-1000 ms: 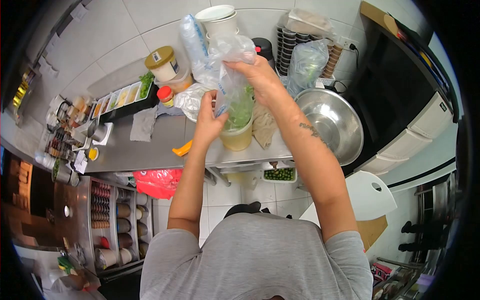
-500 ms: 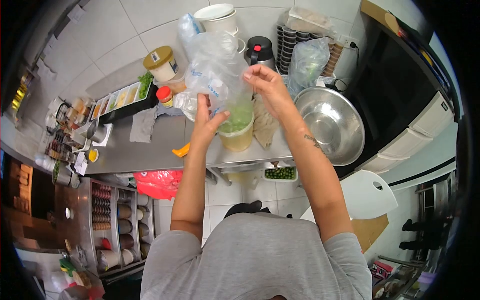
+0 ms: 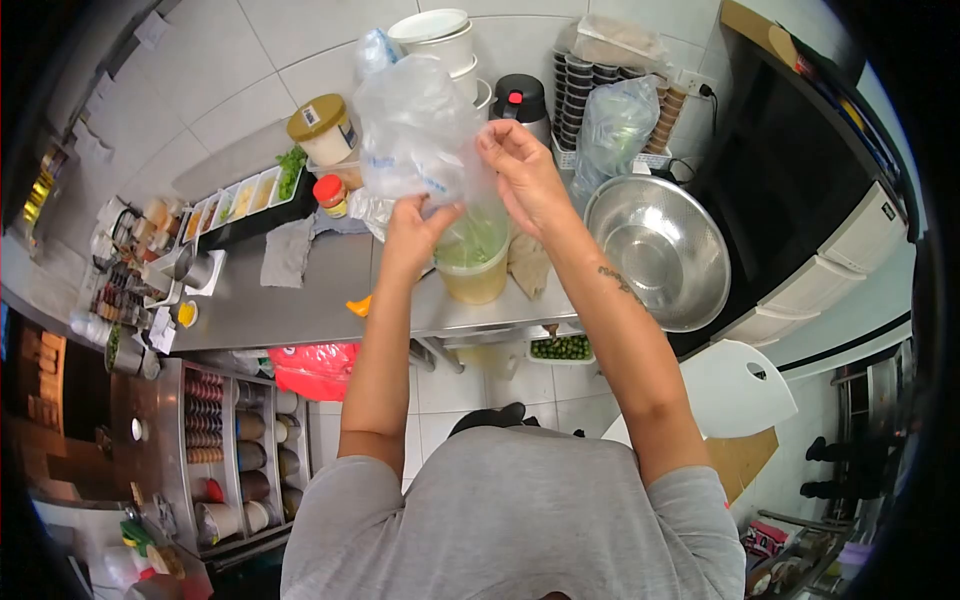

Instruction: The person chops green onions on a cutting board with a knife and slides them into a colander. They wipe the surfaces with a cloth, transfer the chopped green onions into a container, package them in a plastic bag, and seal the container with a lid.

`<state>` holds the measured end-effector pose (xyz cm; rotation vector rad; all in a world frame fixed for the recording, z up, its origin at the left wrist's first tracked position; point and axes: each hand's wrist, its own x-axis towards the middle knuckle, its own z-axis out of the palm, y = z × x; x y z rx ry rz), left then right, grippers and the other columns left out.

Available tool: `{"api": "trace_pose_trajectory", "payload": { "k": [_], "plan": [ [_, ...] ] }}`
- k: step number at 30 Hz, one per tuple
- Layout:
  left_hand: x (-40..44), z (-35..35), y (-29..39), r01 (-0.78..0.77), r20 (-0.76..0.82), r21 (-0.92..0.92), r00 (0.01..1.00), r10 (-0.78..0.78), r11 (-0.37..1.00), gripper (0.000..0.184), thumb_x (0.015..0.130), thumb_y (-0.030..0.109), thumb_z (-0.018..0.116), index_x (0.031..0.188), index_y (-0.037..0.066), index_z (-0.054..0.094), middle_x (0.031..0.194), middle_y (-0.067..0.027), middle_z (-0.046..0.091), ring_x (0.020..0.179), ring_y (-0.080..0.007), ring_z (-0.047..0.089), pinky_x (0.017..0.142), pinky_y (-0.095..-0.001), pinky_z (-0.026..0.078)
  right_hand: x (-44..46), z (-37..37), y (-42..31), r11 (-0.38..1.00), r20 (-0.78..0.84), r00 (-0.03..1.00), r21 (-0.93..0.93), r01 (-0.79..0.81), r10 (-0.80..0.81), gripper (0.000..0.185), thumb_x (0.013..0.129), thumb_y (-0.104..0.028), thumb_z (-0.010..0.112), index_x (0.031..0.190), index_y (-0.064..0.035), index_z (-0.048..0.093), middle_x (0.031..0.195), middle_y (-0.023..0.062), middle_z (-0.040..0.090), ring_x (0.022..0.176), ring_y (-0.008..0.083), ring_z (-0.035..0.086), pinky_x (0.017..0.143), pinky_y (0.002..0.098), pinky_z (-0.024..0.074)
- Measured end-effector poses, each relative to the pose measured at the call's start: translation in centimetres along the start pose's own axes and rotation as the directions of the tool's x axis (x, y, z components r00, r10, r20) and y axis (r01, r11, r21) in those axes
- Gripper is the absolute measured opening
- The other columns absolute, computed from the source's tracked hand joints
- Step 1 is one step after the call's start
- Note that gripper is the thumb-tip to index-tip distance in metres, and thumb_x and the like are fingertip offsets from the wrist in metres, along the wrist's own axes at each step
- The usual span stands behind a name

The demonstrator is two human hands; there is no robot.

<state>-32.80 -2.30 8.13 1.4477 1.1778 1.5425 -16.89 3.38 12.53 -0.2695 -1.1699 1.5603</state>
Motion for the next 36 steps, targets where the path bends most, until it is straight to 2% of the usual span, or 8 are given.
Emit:
{"api": "trace_pose_trajectory", "payload": {
  "k": [4, 7, 13, 16, 19, 22, 28, 36],
  "plan": [
    [0.1, -0.2, 2.0, 0.009, -0.097, -0.166, 0.995, -0.025, 0.986, 0.04, 0.075, 0.014, 0.067, 0.11, -0.001, 0.056, 0.108, -0.0097, 0.06, 0.097, -0.0173, 0.057, 0.088, -0.0299, 0.041, -1.0, -1.6, -0.2, 0.963, -0.022, 0.998, -0.26, -0.069, 0.066, 0.023, 0.085, -0.015, 0.065, 0.104, -0.0027, 0.058, 0.099, 0.0021, 0.06, 0.092, 0.0086, 0.055, 0.08, 0.0245, 0.0435],
    [0.0, -0.2, 1.6, -0.027, -0.121, -0.244, 0.993, -0.003, 0.969, 0.043, 0.075, 0.015, 0.068, 0.112, -0.001, 0.055, 0.11, -0.0099, 0.059, 0.098, -0.0175, 0.056, 0.088, -0.0295, 0.041, -2.8, -2.3, 0.2, 0.728, 0.021, 0.971, -0.666, -0.164, 0.237, 0.024, 0.084, -0.016, 0.067, 0.101, -0.0003, 0.06, 0.091, 0.0033, 0.063, 0.088, 0.009, 0.057, 0.078, 0.0239, 0.0444],
    [0.1, 0.8, 2.3, -0.06, -0.092, -0.082, 0.994, 0.052, 0.995, 0.044, 0.075, 0.016, 0.069, 0.113, -0.001, 0.055, 0.107, -0.009, 0.06, 0.098, -0.0183, 0.056, 0.087, -0.0304, 0.042, -1.7, -1.2, 1.7, 0.882, 0.035, 0.997, -0.469, -0.039, 0.062, 0.021, 0.083, -0.013, 0.067, 0.099, 0.0001, 0.062, 0.087, 0.0031, 0.064, 0.082, 0.0101, 0.058, 0.077, 0.0238, 0.045],
    [0.7, -0.2, 2.6, 0.076, -0.083, -0.129, 0.993, -0.087, 0.989, 0.039, 0.075, 0.016, 0.069, 0.109, -0.002, 0.059, 0.102, -0.0084, 0.063, 0.094, -0.0179, 0.058, 0.086, -0.0301, 0.043, -1.5, -1.6, 2.1, 0.946, -0.013, 0.997, -0.317, -0.074, 0.073, 0.028, 0.085, -0.013, 0.064, 0.109, -0.0005, 0.058, 0.097, 0.0031, 0.062, 0.091, 0.0112, 0.055, 0.084, 0.0245, 0.042],
    [0.7, 0.0, 2.2, 0.04, -0.065, 0.04, 0.997, -0.038, 0.998, 0.036, 0.076, 0.017, 0.069, 0.104, -0.003, 0.062, 0.1, -0.0083, 0.064, 0.091, -0.0171, 0.059, 0.084, -0.0293, 0.044, -2.1, -1.7, 2.1, 0.988, -0.002, 0.993, -0.1, -0.117, 0.117, 0.038, 0.088, -0.02, 0.06, 0.119, -0.0017, 0.052, 0.112, 0.0049, 0.056, 0.106, 0.0136, 0.048, 0.095, 0.0277, 0.0347],
    [1.1, -0.1, 1.4, 0.093, -0.185, -0.041, 0.978, -0.099, 0.995, 0.036, 0.076, 0.017, 0.069, 0.104, -0.004, 0.063, 0.102, -0.0088, 0.064, 0.089, -0.0165, 0.059, 0.081, -0.0282, 0.045, -2.6, -1.1, 2.3, 0.981, 0.05, 0.983, -0.09, -0.174, 0.178, 0.05, 0.09, -0.029, 0.056, 0.131, -0.0029, 0.042, 0.128, 0.0086, 0.047, 0.122, 0.0165, 0.038, 0.105, 0.0311, 0.0237],
    [2.0, 0.4, 1.9, 0.148, -0.29, 0.29, 0.955, -0.06, 0.946, 0.035, 0.078, 0.017, 0.065, 0.103, -0.006, 0.061, 0.099, -0.018, 0.066, 0.09, -0.0241, 0.062, 0.079, -0.0326, 0.046, -2.6, -0.9, 3.0, 0.953, 0.116, 0.949, -0.105, -0.283, 0.295, 0.084, 0.087, -0.045, 0.056, 0.147, -0.0061, 0.011, 0.15, 0.0112, 0.019, 0.139, 0.0214, 0.013, 0.111, 0.0403, 0.0073],
    [5.6, -0.3, 2.1, -0.028, -0.27, 0.248, 0.958, 0.097, 0.968, 0.042, 0.075, 0.01, 0.057, 0.113, -0.009, 0.053, 0.105, -0.0223, 0.062, 0.096, -0.0295, 0.059, 0.086, -0.0354, 0.044, -2.7, -2.4, 2.1, 0.977, -0.005, 0.978, 0.043, -0.207, 0.207, 0.079, 0.09, -0.055, 0.045, 0.146, -0.0072, 0.016, 0.146, 0.019, 0.022, 0.137, 0.0282, 0.018, 0.111, 0.0428, 0.0121]
  ]
}}
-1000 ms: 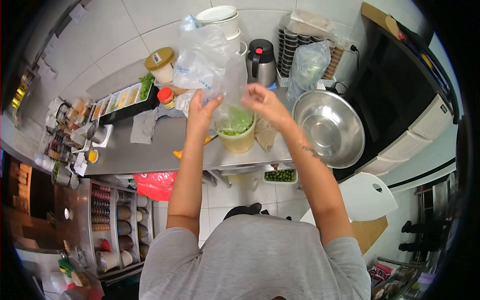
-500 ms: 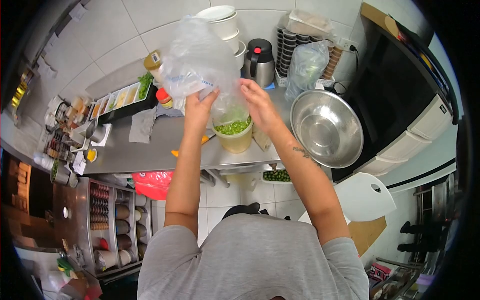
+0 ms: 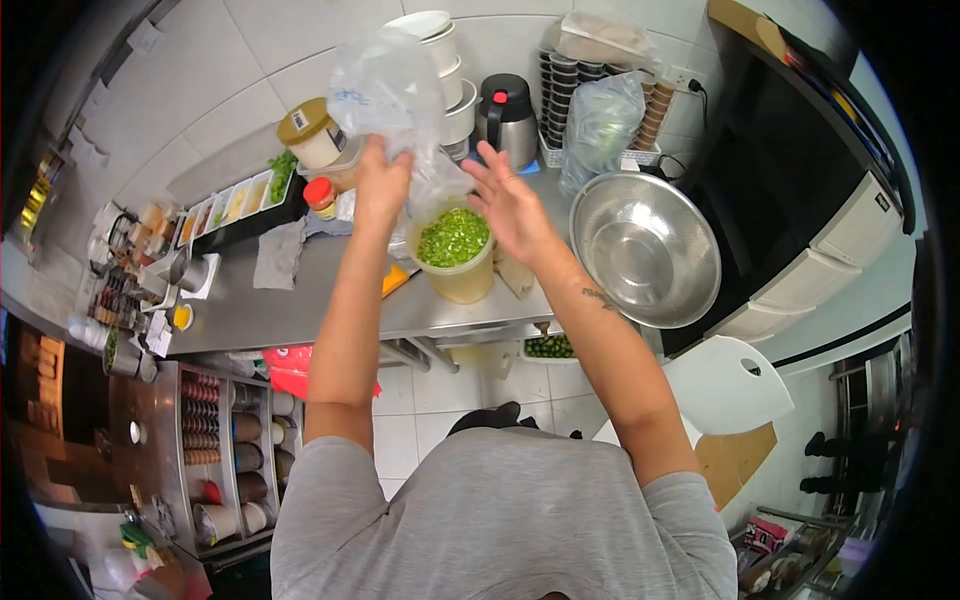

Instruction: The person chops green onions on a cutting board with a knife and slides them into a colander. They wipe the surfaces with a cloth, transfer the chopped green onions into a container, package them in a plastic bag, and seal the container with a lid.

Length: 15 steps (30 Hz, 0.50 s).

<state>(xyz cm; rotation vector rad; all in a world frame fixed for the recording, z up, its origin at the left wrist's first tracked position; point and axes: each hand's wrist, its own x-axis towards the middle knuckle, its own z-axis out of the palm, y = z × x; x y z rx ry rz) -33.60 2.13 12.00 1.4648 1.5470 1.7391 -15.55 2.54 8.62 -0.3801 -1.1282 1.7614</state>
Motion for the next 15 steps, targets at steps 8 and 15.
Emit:
{"api": "trace_pose_trajectory", "payload": {
  "k": [8, 15],
  "plan": [
    [1.8, -0.2, -1.6, 0.112, 0.189, 0.169, 0.971, -0.144, 0.979, 0.046, 0.074, 0.011, 0.059, 0.114, -0.011, 0.05, 0.103, -0.0237, 0.06, 0.099, -0.0304, 0.057, 0.086, -0.0346, 0.043, -5.0, -4.1, -3.7, 0.988, -0.241, 0.964, -0.133, 0.081, -0.111, 0.049, 0.093, -0.034, 0.05, 0.13, -0.0028, 0.043, 0.119, 0.0138, 0.052, 0.109, 0.0212, 0.051, 0.092, 0.0346, 0.0408],
    [0.8, 2.6, -2.7, -0.1, 0.033, 0.139, 0.995, 0.097, 0.985, 0.048, 0.079, 0.017, 0.06, 0.119, -0.009, 0.05, 0.118, -0.0258, 0.054, 0.107, -0.0311, 0.054, 0.092, -0.0354, 0.041, -9.2, -5.1, -4.5, 0.967, -0.366, 0.929, -0.254, -0.034, -0.063, 0.032, 0.092, -0.019, 0.054, 0.119, -0.0016, 0.052, 0.103, 0.0099, 0.058, 0.089, 0.016, 0.058, 0.08, 0.0295, 0.0468]
  ]
}}
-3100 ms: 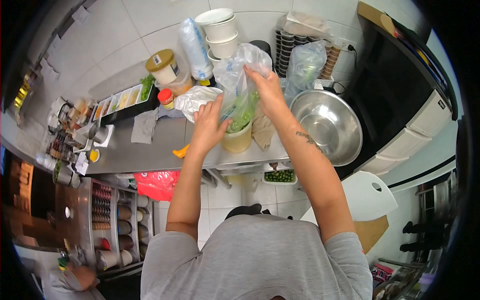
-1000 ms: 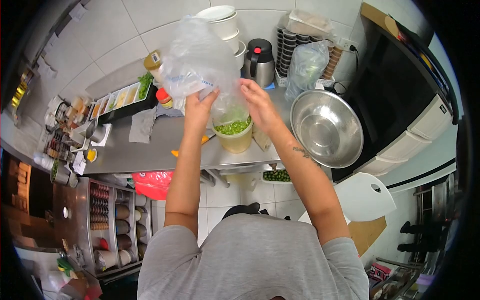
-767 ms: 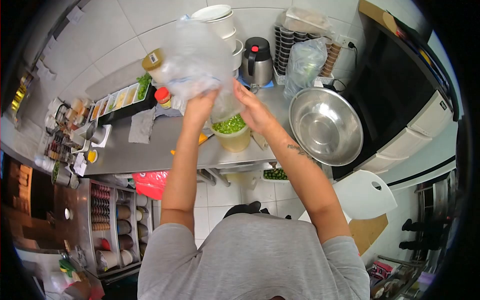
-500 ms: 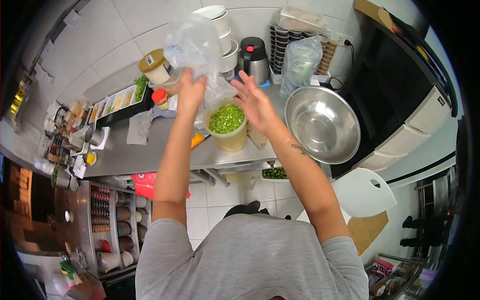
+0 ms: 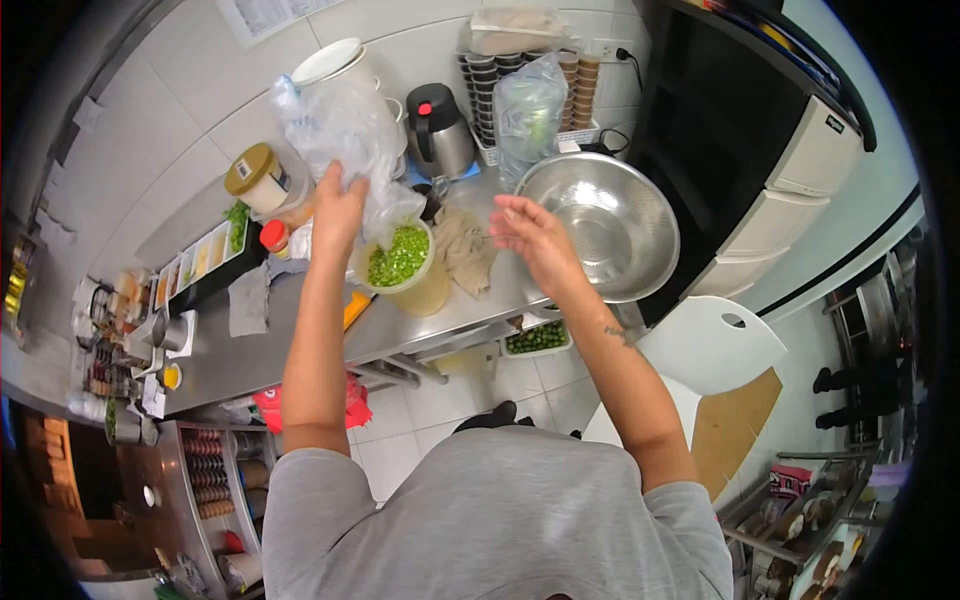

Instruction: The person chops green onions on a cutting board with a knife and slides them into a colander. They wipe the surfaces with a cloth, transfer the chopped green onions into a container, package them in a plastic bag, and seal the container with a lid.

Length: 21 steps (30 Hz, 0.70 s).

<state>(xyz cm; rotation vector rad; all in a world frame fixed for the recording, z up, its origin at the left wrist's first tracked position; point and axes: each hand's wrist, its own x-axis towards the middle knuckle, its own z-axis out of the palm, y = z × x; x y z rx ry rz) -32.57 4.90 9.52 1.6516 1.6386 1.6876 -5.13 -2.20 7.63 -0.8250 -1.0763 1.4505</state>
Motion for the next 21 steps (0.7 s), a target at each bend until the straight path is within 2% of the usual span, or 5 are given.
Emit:
{"api": "trace_pose_trajectory", "payload": {
  "k": [3, 8, 12, 19, 21],
  "plan": [
    [-1.1, 1.5, 9.4, 0.142, 0.252, -0.06, 0.96, -0.123, 0.988, 0.056, 0.08, 0.018, 0.058, 0.127, -0.008, 0.044, 0.13, -0.0257, 0.046, 0.124, -0.0305, 0.044, 0.101, -0.0336, 0.035, -2.2, -0.9, 0.9, 0.999, -0.06, 0.998, 0.033, 0.009, -0.007, 0.026, 0.091, -0.017, 0.054, 0.111, -0.0009, 0.055, 0.094, 0.0079, 0.059, 0.079, 0.0145, 0.058, 0.073, 0.028, 0.0482],
    [-5.4, 14.9, 12.3, -0.322, 0.392, -0.023, 0.868, 0.305, 0.946, 0.045, 0.075, 0.007, 0.057, 0.119, -0.002, 0.05, 0.104, -0.0255, 0.059, 0.087, -0.0439, 0.059, 0.082, -0.0485, 0.047, -6.0, -3.0, 3.0, 0.999, -0.24, 0.97, 0.009, -0.05, 0.051, 0.017, 0.09, -0.018, 0.055, 0.095, -0.0018, 0.058, 0.08, 0.0047, 0.059, 0.07, 0.0135, 0.057, 0.065, 0.0271, 0.0474],
    [-9.0, 23.5, 9.2, -0.462, 0.608, 0.243, 0.758, 0.237, 0.853, 0.053, 0.078, 0.028, 0.065, 0.124, 0.007, 0.05, 0.12, -0.022, 0.051, 0.109, -0.0404, 0.05, 0.092, -0.0543, 0.036, -8.6, -4.4, 5.1, 0.97, -0.202, 0.95, -0.006, -0.243, 0.237, 0.016, 0.09, -0.019, 0.055, 0.088, -0.0034, 0.057, 0.077, 0.0032, 0.059, 0.067, 0.0132, 0.057, 0.061, 0.0264, 0.0462],
    [-7.0, 6.9, 8.7, -0.507, 0.229, 0.329, 0.861, 0.454, 0.796, 0.037, 0.079, 0.031, 0.065, 0.105, 0.004, 0.063, 0.106, -0.0183, 0.058, 0.098, -0.0345, 0.055, 0.085, -0.0447, 0.042, -12.0, -7.6, 6.9, 0.936, -0.223, 0.922, -0.08, -0.342, 0.318, 0.018, 0.091, -0.02, 0.054, 0.093, -0.0031, 0.059, 0.08, 0.0042, 0.061, 0.069, 0.0119, 0.058, 0.063, 0.0253, 0.0493],
    [-4.7, 1.1, 4.8, -0.3, 0.241, 0.642, 0.952, 0.187, 0.705, 0.039, 0.081, 0.036, 0.062, 0.107, 0.006, 0.062, 0.108, -0.0194, 0.057, 0.102, -0.0342, 0.053, 0.081, -0.0475, 0.043, -12.5, -9.5, 8.2, 0.917, -0.218, 0.899, -0.041, -0.397, 0.38, 0.018, 0.091, -0.021, 0.055, 0.093, -0.0034, 0.059, 0.08, 0.0044, 0.061, 0.069, 0.0125, 0.059, 0.063, 0.0255, 0.0493]
  ]
}}
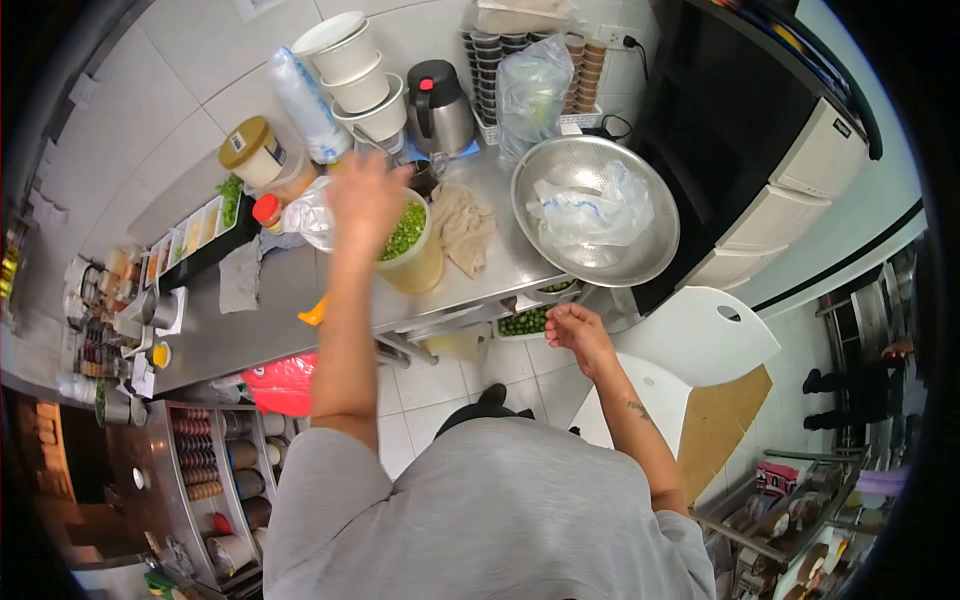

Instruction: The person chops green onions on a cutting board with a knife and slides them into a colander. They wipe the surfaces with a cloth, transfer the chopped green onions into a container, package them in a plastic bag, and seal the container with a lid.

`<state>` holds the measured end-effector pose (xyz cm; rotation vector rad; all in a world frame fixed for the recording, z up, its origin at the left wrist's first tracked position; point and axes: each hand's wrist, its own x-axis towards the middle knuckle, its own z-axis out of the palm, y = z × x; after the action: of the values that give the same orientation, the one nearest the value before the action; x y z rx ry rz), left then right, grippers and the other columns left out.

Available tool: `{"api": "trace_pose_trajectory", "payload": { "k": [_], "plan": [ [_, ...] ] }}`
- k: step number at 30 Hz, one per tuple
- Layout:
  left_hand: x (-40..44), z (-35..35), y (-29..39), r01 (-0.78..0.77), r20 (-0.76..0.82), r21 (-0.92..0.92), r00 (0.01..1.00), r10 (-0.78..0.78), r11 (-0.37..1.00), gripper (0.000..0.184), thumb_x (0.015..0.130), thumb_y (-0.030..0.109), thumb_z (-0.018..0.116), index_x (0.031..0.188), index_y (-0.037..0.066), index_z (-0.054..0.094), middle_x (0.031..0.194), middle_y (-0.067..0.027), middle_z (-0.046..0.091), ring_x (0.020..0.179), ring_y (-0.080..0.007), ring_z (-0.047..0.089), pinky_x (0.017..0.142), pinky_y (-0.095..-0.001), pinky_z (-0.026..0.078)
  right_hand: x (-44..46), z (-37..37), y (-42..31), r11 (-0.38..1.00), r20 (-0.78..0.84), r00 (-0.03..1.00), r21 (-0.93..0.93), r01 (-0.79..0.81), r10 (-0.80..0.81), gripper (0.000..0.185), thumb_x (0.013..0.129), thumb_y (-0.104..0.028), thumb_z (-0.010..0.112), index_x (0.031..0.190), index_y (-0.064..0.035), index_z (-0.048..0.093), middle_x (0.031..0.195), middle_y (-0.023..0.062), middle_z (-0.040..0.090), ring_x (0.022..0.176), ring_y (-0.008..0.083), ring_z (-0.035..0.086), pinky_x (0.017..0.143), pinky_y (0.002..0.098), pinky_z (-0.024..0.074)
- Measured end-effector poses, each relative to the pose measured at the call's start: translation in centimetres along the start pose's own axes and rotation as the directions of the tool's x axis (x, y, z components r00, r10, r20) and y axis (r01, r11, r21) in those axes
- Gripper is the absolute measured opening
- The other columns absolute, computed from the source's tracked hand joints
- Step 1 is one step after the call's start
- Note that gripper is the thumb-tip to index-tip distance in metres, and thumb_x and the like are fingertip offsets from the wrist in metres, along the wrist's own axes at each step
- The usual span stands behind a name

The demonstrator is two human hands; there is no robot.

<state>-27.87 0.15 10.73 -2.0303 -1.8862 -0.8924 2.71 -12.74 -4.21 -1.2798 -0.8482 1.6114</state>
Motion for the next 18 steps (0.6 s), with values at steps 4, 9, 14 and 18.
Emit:
{"api": "trace_pose_trajectory", "payload": {
  "k": [4, 9, 14, 18],
  "plan": [
    [-2.6, 0.2, -6.3, 0.383, 0.431, -0.254, 0.867, -0.25, 0.888, 0.035, 0.088, 0.023, 0.048, 0.113, 0.001, 0.055, 0.102, -0.0256, 0.06, 0.092, -0.0408, 0.06, 0.079, -0.0469, 0.046, 0.0, 0.2, 0.5, 0.994, 0.002, 0.995, 0.058, -0.096, 0.096, 0.019, 0.09, -0.022, 0.056, 0.094, -0.0039, 0.059, 0.08, 0.0045, 0.061, 0.071, 0.0133, 0.059, 0.064, 0.0254, 0.0493],
    [-5.7, 1.5, -7.3, 0.299, 0.34, -0.338, 0.923, -0.181, 0.892, 0.026, 0.084, 0.01, 0.043, 0.101, -0.003, 0.056, 0.084, -0.0289, 0.06, 0.082, -0.0419, 0.061, 0.073, -0.045, 0.047, 0.0, 2.5, 0.7, 0.991, 0.161, 0.982, 0.072, -0.11, 0.097, 0.031, 0.089, -0.033, 0.057, 0.1, -0.0041, 0.057, 0.088, 0.0066, 0.06, 0.078, 0.0157, 0.06, 0.07, 0.0305, 0.0497],
    [-10.0, -1.1, -2.3, 0.354, 0.516, -0.53, 0.856, -0.038, 0.771, 0.021, 0.083, 0.008, 0.044, 0.094, -0.003, 0.057, 0.084, -0.027, 0.061, 0.082, -0.0401, 0.06, 0.075, -0.0427, 0.046, 0.0, 2.8, 2.7, 0.937, 0.193, 0.944, 0.177, -0.301, 0.267, 0.062, 0.089, -0.057, 0.045, 0.123, -0.0047, 0.047, 0.12, 0.0162, 0.052, 0.108, 0.0308, 0.053, 0.085, 0.0508, 0.0471],
    [-13.4, 0.9, 3.4, 0.195, 0.472, -0.695, 0.85, 0.235, 0.692, 0.023, 0.089, 0.015, 0.048, 0.101, 0.0, 0.06, 0.078, -0.0079, 0.062, 0.07, -0.0183, 0.058, 0.064, -0.0323, 0.047, -3.4, 3.6, 2.9, 0.745, 0.487, 0.863, 0.524, -0.413, 0.136, 0.069, 0.088, -0.064, 0.034, 0.136, -0.0151, 0.039, 0.139, 0.0134, 0.04, 0.121, 0.0418, 0.043, 0.086, 0.0713, 0.0349]
  ]
}}
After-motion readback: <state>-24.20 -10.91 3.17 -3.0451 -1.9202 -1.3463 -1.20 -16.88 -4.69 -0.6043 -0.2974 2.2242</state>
